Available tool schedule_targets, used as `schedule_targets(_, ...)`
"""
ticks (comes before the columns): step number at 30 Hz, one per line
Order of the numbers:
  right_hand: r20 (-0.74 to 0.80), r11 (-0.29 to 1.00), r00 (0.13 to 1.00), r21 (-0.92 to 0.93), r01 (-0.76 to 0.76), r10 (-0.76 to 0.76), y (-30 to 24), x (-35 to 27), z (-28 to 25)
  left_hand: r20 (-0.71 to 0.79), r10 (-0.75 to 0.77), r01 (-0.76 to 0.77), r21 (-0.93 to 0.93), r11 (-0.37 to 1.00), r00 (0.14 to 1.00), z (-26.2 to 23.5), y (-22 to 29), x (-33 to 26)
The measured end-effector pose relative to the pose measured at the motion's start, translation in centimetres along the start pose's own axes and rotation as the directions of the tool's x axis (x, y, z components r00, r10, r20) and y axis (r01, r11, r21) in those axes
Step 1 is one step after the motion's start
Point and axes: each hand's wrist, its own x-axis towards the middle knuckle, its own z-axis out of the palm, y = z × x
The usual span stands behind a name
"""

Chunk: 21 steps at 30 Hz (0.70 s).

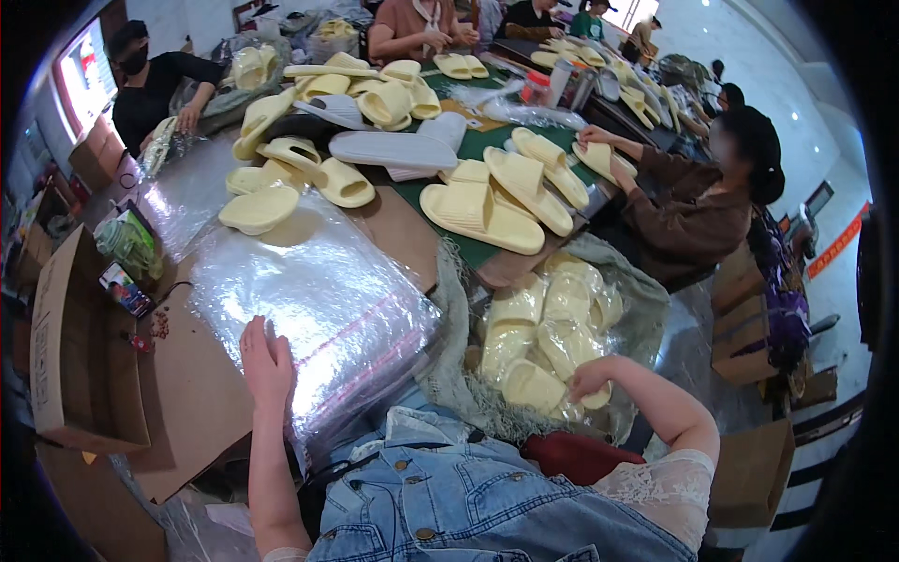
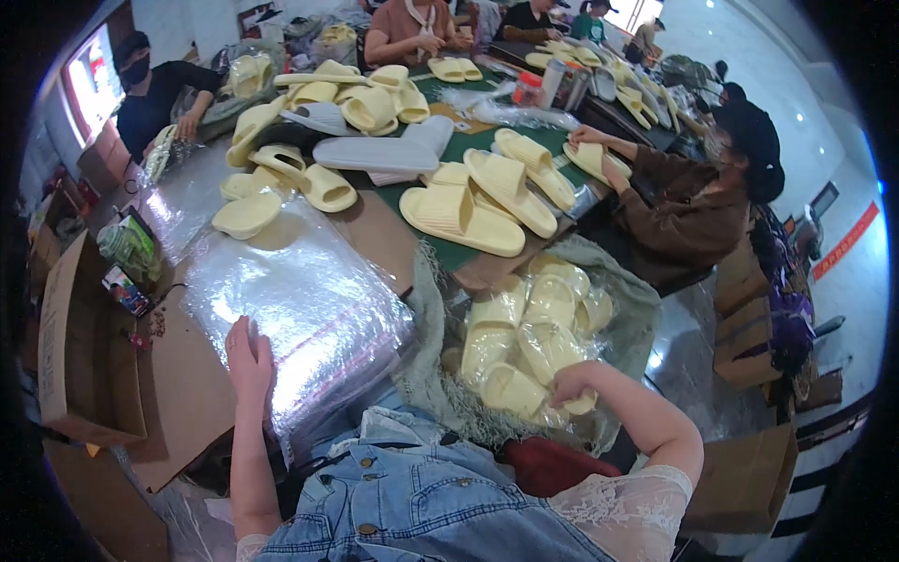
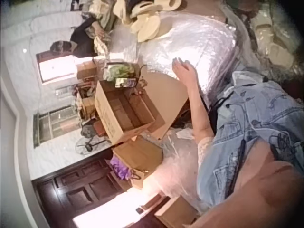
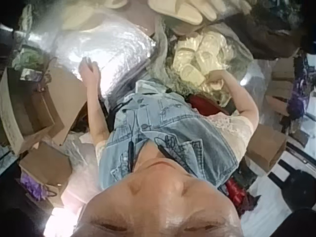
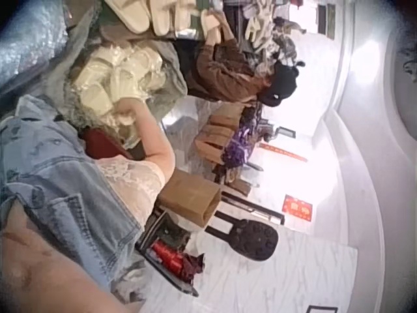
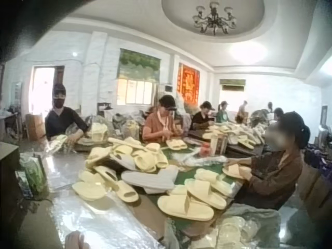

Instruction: The person wraps pairs of yellow and white plastic slippers in clear plastic bags. They pick up a pair, place it on a sheet of plastic, fold the plastic around the slippers, and set the wrapped package aside. The process is repeated for multiple pairs throughout the clip.

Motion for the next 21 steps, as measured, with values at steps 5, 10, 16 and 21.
schedule_targets(5,-0.704,0.975,0.709,0.185,0.124,0.043,-5.8,-7.0,-14.1,-0.033,0.023,-0.022,0.024,0.999,0.999,-0.1,-0.7,-0.4)
schedule_targets(10,-0.972,0.992,-0.216,0.072,0.107,0.094,-4.8,-2.2,-25.8,-0.049,-0.008,0.010,0.025,1.000,0.999,-0.8,-0.3,-0.7)
schedule_targets(16,-0.930,0.947,-0.261,0.191,0.260,0.259,2.6,5.5,-35.3,-0.024,-0.034,0.034,-0.021,0.999,0.999,-0.8,1.0,0.2)
schedule_targets(21,-0.860,0.794,-0.260,0.235,0.560,0.439,-0.1,8.8,-38.3,-0.064,-0.053,0.053,0.007,0.999,0.997,-0.8,0.7,-0.6)
